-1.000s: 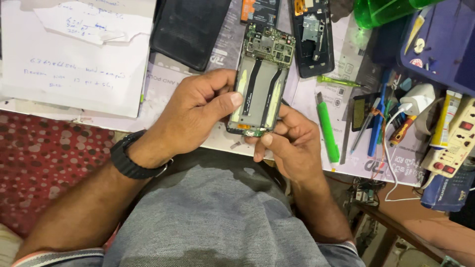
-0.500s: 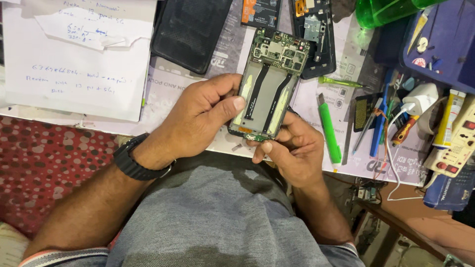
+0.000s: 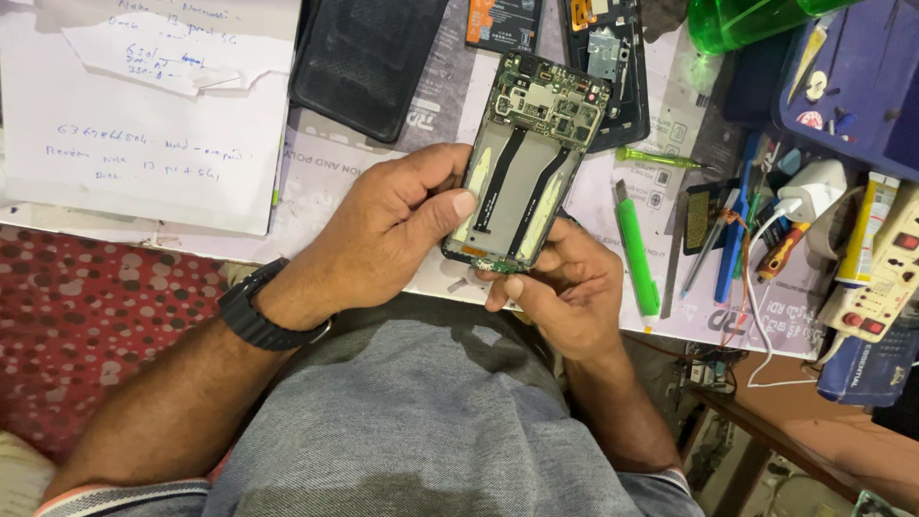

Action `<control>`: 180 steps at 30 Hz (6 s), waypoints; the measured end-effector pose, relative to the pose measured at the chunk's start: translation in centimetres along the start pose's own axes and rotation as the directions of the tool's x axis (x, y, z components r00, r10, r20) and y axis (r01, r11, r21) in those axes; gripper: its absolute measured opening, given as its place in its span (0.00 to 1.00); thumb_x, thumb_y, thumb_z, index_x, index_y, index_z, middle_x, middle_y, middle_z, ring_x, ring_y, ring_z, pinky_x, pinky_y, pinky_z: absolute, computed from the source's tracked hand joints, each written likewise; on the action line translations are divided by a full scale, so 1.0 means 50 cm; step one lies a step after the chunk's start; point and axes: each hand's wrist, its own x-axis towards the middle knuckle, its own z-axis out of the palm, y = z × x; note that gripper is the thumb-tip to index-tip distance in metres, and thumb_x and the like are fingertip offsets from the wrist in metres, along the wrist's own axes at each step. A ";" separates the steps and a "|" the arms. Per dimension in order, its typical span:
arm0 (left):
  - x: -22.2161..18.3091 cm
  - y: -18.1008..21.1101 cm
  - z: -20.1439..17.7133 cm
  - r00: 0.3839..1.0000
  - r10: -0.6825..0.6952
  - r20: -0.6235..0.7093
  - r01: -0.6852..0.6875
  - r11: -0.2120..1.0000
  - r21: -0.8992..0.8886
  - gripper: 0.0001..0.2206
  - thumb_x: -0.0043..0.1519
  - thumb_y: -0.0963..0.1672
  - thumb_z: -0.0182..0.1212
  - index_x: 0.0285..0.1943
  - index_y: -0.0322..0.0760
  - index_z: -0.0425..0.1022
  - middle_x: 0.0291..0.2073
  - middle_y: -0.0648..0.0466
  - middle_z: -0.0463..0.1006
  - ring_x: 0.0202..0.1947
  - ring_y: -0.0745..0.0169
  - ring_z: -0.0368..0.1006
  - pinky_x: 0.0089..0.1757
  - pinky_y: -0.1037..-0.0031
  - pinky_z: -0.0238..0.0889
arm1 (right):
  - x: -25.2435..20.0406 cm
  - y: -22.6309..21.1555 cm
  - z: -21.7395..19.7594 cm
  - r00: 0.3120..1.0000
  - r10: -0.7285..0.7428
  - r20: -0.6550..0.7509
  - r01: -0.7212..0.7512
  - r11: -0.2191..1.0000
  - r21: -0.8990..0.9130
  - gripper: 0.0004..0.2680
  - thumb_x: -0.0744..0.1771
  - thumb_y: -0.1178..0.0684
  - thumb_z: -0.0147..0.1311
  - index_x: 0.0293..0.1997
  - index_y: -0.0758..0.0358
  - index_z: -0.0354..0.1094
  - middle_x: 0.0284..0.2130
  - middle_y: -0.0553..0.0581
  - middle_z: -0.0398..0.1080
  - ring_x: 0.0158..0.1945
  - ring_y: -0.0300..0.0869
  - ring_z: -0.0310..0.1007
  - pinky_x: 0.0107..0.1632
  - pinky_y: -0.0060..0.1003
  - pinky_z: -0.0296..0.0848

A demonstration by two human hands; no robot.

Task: The person disassembles a mobile phone on a workbench, using a screwdriver and a green plastic tool to detach internal components including the motherboard and connector cables.

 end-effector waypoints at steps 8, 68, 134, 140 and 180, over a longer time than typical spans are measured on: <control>-0.003 -0.003 0.000 1.000 0.013 -0.001 -0.013 1.000 0.023 0.12 0.74 0.43 0.51 0.62 0.30 0.72 0.42 0.55 0.77 0.42 0.71 0.74 0.45 0.78 0.72 | 0.003 0.003 0.003 1.000 -0.030 0.003 0.030 0.999 0.041 0.16 0.69 0.66 0.54 0.65 0.81 0.60 0.44 0.69 0.77 0.40 0.44 0.80 0.44 0.37 0.81; 0.008 0.001 0.013 0.990 -0.139 -0.022 0.128 0.953 -0.275 0.22 0.65 0.34 0.55 0.70 0.25 0.60 0.46 0.51 0.81 0.45 0.74 0.77 0.46 0.82 0.74 | 0.006 -0.012 0.009 0.997 0.069 -0.027 -0.068 0.997 0.041 0.20 0.67 0.65 0.56 0.66 0.82 0.58 0.45 0.67 0.77 0.43 0.43 0.79 0.47 0.37 0.81; 0.006 0.095 0.020 0.815 0.557 0.158 -0.520 0.585 0.622 0.37 0.57 0.48 0.68 0.74 0.36 0.54 0.53 0.40 0.73 0.53 0.44 0.69 0.52 0.55 0.61 | 0.048 -0.133 -0.030 0.933 -0.328 0.150 0.358 0.897 -0.260 0.05 0.70 0.62 0.58 0.48 0.74 0.72 0.33 0.59 0.76 0.35 0.40 0.78 0.37 0.31 0.79; 0.018 0.041 0.027 0.845 0.448 0.292 -0.525 0.799 0.294 0.27 0.71 0.45 0.60 0.78 0.37 0.55 0.58 0.52 0.76 0.61 0.52 0.72 0.64 0.57 0.61 | 0.064 -0.139 -0.010 0.935 -0.290 0.202 0.340 0.896 -0.286 0.06 0.70 0.62 0.58 0.50 0.74 0.73 0.32 0.58 0.75 0.31 0.36 0.76 0.35 0.28 0.77; 0.016 0.043 0.023 0.878 0.403 0.257 -0.474 0.806 0.356 0.21 0.66 0.47 0.61 0.66 0.34 0.67 0.56 0.48 0.78 0.58 0.49 0.74 0.58 0.57 0.64 | 0.046 -0.112 0.013 0.912 -0.388 0.133 0.408 0.827 -0.387 0.06 0.70 0.62 0.58 0.51 0.73 0.71 0.33 0.58 0.77 0.34 0.37 0.78 0.38 0.29 0.78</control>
